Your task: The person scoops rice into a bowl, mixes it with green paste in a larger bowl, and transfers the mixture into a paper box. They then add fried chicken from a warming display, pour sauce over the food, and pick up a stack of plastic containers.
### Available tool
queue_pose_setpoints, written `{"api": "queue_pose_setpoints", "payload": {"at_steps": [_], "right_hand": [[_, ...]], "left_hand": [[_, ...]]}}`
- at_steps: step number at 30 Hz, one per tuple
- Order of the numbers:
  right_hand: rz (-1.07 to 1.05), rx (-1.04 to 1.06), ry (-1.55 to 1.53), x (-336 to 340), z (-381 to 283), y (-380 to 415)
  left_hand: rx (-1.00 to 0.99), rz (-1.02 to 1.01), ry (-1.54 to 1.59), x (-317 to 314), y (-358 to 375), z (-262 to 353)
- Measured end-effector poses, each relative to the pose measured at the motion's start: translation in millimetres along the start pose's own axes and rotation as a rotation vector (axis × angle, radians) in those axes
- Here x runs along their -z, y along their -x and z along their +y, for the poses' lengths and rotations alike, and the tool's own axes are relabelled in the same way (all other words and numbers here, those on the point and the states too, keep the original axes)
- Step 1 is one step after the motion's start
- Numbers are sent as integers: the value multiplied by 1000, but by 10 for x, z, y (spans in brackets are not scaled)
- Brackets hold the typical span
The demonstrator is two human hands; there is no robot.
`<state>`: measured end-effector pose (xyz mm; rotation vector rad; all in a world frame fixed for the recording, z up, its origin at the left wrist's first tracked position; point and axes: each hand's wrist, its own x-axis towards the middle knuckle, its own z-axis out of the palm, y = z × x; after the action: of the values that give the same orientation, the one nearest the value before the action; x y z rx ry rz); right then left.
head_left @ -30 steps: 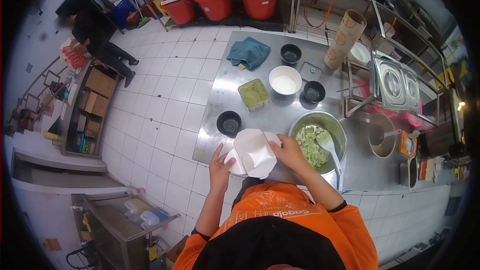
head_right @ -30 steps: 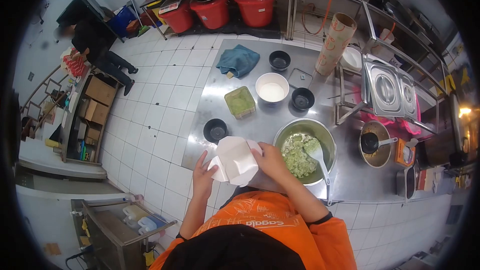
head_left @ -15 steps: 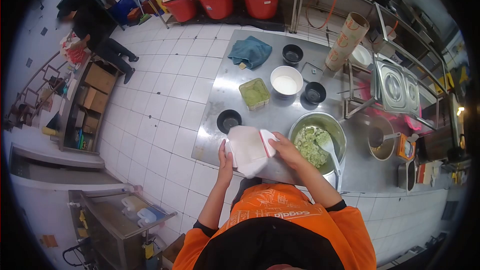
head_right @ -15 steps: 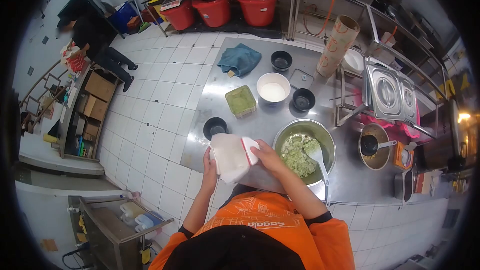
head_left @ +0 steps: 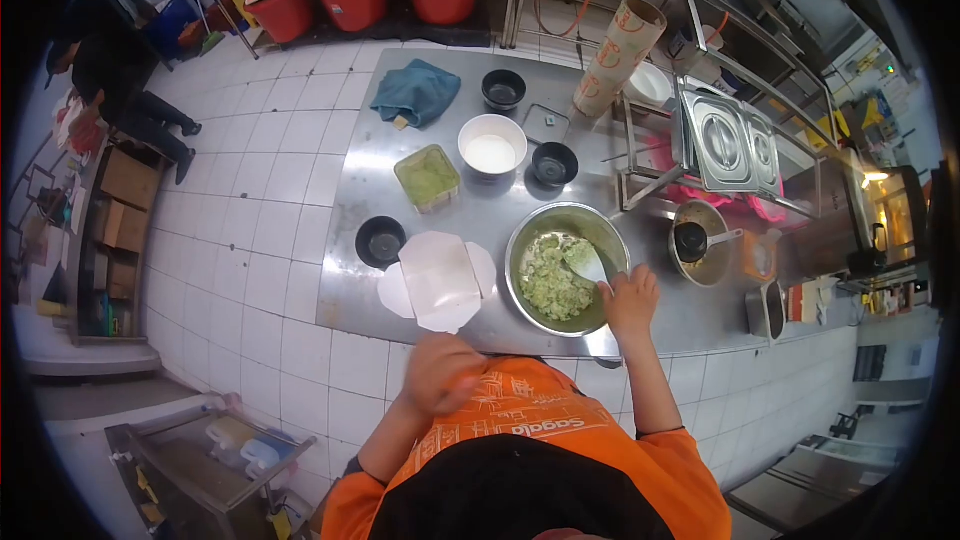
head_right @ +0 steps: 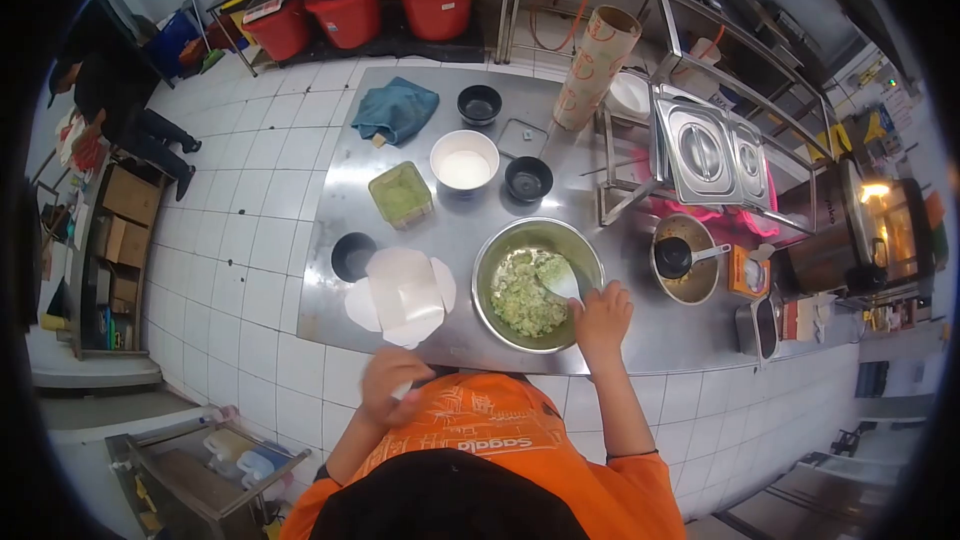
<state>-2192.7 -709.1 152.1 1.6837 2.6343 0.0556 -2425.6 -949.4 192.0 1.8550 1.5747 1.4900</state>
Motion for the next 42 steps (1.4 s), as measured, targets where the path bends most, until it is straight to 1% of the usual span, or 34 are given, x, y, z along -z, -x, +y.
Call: {"api": "queue_pose_setpoints", "payload": {"at_steps": [1,3,5,6,7,8,9,10,11,12,13,15,16,17,18,19,21,22,24,25,26,28,29,30,31,32,34,35,36,37,38,40,41,42], "right_hand": [[19,63,-49,-43,18,-29],[39,123,-99,-32,65,-111],[-204,40,-382,72,142,-278],[-204,39,-383,109,124,-379],[-194,126,-215,135,68,-460],[-189,212,-48,132,0,-502],[-195,361,63,51,-106,-533],[-164,464,118,-24,-266,-448],[-130,562,172,-84,-427,-302],[-180,662,133,-24,-553,-80],[-230,763,92,105,-612,84],[-271,770,88,299,-495,136],[-309,788,93,376,-394,157],[-287,706,75,452,-284,36],[-184,633,94,538,-179,-83],[-81,561,111,603,-89,-209],[-69,383,226,546,35,-495],[-67,373,219,439,91,-472],[-228,515,215,321,94,-505],[-357,496,192,387,120,-480],[-374,494,187,420,192,-421],[-508,475,-99,459,392,-405],[-506,471,-97,435,411,-384],[-535,440,-203,384,437,-327],[-563,410,-308,358,457,-285],[-564,413,-306,382,443,-261],[-590,319,-462,436,357,-201],[-587,320,-470,354,369,-193],[-630,281,-624,191,413,-209],[-671,240,-779,32,457,-215],[-663,237,-785,-111,492,-207],[-727,145,-1056,-325,536,-232],[-719,153,-1057,-381,536,-258],[-731,128,-1183,-418,524,-267]], "left_hand": [[4,1,3,-70,-178,59],[679,-607,165,-237,-465,132],[712,-625,86,-472,-242,-68],[748,-648,7,-604,-138,-225],[753,-655,9,-731,-126,-346],[965,-488,298,-897,-133,-435],[1160,-298,588,-1069,-124,-521],[1163,-300,591,-1229,-106,-611],[1220,-139,740,-1377,-88,-710],[1269,26,888,-1507,-46,-829],[1272,19,888,-1655,76,-1006],[1008,-68,684,-1873,350,-1276],[1012,-79,687,-1784,225,-1082],[1089,36,855,-1704,85,-862],[1159,158,1021,-1641,-49,-727],[1155,161,1025,-1643,-85,-748],[1162,199,1028,-1625,-84,-760],[1161,187,1020,-1622,-80,-735],[1092,184,1019,-1615,-146,-738],[1019,195,1054,-1645,-137,-752],[1037,193,1054,-1667,-91,-735],[1018,160,960,-1639,-223,-725],[1032,130,954,-1611,-290,-701],[1031,128,957,-1569,-358,-678],[1035,28,891,-1511,-428,-666],[1038,-67,822,-1465,-494,-639],[1010,-56,785,-1398,-619,-523],[979,-52,750,-1363,-664,-485],[974,-56,742,-1325,-698,-474],[926,-123,691,-1288,-725,-463],[875,-189,641,-1265,-743,-455],[857,-196,653,-1282,-726,-443],[847,-197,670,-1295,-719,-432],[843,-195,665,-1299,-721,-410]]}}
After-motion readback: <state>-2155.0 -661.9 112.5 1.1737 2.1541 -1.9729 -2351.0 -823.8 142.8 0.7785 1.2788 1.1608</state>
